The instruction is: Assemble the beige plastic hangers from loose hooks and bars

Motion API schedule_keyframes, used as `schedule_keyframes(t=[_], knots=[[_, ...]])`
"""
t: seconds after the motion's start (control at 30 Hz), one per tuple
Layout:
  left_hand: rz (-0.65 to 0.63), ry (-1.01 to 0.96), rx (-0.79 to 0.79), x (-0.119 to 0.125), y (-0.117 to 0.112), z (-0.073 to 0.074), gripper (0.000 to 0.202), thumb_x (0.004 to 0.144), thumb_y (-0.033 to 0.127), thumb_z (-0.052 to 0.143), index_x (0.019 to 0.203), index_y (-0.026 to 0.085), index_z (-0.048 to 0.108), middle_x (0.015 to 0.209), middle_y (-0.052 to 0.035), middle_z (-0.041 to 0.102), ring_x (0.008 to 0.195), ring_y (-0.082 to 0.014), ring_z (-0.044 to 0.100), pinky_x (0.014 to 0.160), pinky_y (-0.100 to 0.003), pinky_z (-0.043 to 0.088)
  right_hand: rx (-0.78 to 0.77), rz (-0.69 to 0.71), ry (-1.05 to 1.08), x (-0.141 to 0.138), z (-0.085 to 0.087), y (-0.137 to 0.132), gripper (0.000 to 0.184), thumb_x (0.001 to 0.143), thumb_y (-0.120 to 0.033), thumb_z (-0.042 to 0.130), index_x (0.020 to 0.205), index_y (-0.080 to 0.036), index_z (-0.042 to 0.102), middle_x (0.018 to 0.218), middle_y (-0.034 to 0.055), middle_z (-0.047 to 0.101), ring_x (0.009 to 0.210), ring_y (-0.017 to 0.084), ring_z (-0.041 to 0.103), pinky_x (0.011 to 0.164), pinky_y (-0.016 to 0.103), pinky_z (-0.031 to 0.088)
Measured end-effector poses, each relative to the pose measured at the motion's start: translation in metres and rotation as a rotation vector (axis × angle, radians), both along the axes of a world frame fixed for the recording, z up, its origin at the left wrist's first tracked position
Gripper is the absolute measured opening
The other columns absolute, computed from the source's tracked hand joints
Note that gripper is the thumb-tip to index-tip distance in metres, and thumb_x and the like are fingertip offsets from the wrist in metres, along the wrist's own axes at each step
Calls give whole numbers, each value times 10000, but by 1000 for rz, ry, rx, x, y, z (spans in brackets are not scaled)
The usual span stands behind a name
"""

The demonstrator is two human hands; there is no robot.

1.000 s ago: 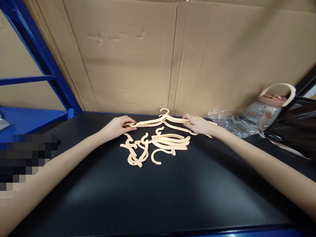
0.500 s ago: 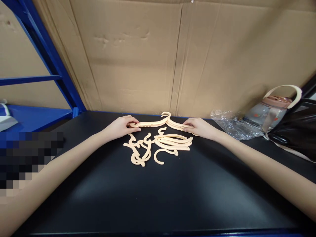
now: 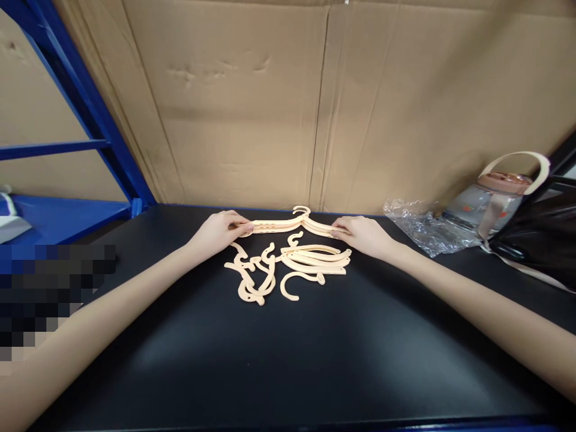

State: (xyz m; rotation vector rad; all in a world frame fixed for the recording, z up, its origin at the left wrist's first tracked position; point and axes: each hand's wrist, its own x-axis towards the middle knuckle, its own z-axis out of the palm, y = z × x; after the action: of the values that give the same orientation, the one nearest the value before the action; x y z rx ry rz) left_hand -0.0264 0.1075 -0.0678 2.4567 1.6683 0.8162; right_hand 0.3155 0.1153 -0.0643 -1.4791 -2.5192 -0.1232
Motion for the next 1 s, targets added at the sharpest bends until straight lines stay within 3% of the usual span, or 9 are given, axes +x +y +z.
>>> schedule_keyframes(t=[0.2, 0.37, 0.5, 0.7, 0.83, 1.0], knots=[[57, -37, 53, 4, -4, 2, 434, 831, 581, 491, 887, 239, 754, 903, -31, 702, 842, -231, 629, 776, -321, 455, 41, -37, -3, -4, 0, 2, 197, 956, -301, 474, 994, -213, 646, 999, 44, 691, 899, 224, 632, 657, 270, 404], [67, 68, 9, 4, -2, 0, 429, 834, 570, 496, 908, 229, 745, 907, -49, 685, 828, -244, 616, 729, -334, 450, 35, -24, -22, -7, -2, 2, 191, 950, -320, 499, 964, -213, 657, 988, 38, 688, 905, 221, 629, 655, 265, 403], [76, 174, 66, 3, -2, -3, 455, 828, 601, 500, 919, 207, 707, 1011, -87, 651, 959, -289, 576, 838, -391, 438, 52, -11, -39, -7, -3, 2, 215, 950, -357, 509, 957, -205, 661, 982, 48, 681, 920, 228, 626, 679, 274, 414], [15, 219, 36, 15, 5, -4, 663, 824, 606, 524, 1280, 126, 483, 1260, -148, 571, 1119, -321, 533, 972, -443, 378, 72, 13, -60, -7, -4, 2, 178, 937, -326, 546, 956, -190, 660, 980, 54, 673, 927, 225, 624, 729, 278, 421], [-72, 256, 3, 33, 17, -2, 431, 860, 482, 537, 1125, 147, 596, 1092, -107, 649, 1022, -269, 589, 907, -369, 410, 81, 1, -40, -7, -4, 0, 165, 942, -319, 548, 976, -201, 659, 995, 34, 673, 927, 203, 627, 719, 263, 424], [-70, 231, 29, 44, 21, -2, 235, 873, 395, 550, 899, 184, 651, 910, -48, 641, 882, -224, 596, 743, -306, 418, 90, -12, -21, -6, -6, 1, 150, 940, -304, 553, 949, -205, 666, 974, 23, 679, 909, 189, 631, 706, 251, 424]])
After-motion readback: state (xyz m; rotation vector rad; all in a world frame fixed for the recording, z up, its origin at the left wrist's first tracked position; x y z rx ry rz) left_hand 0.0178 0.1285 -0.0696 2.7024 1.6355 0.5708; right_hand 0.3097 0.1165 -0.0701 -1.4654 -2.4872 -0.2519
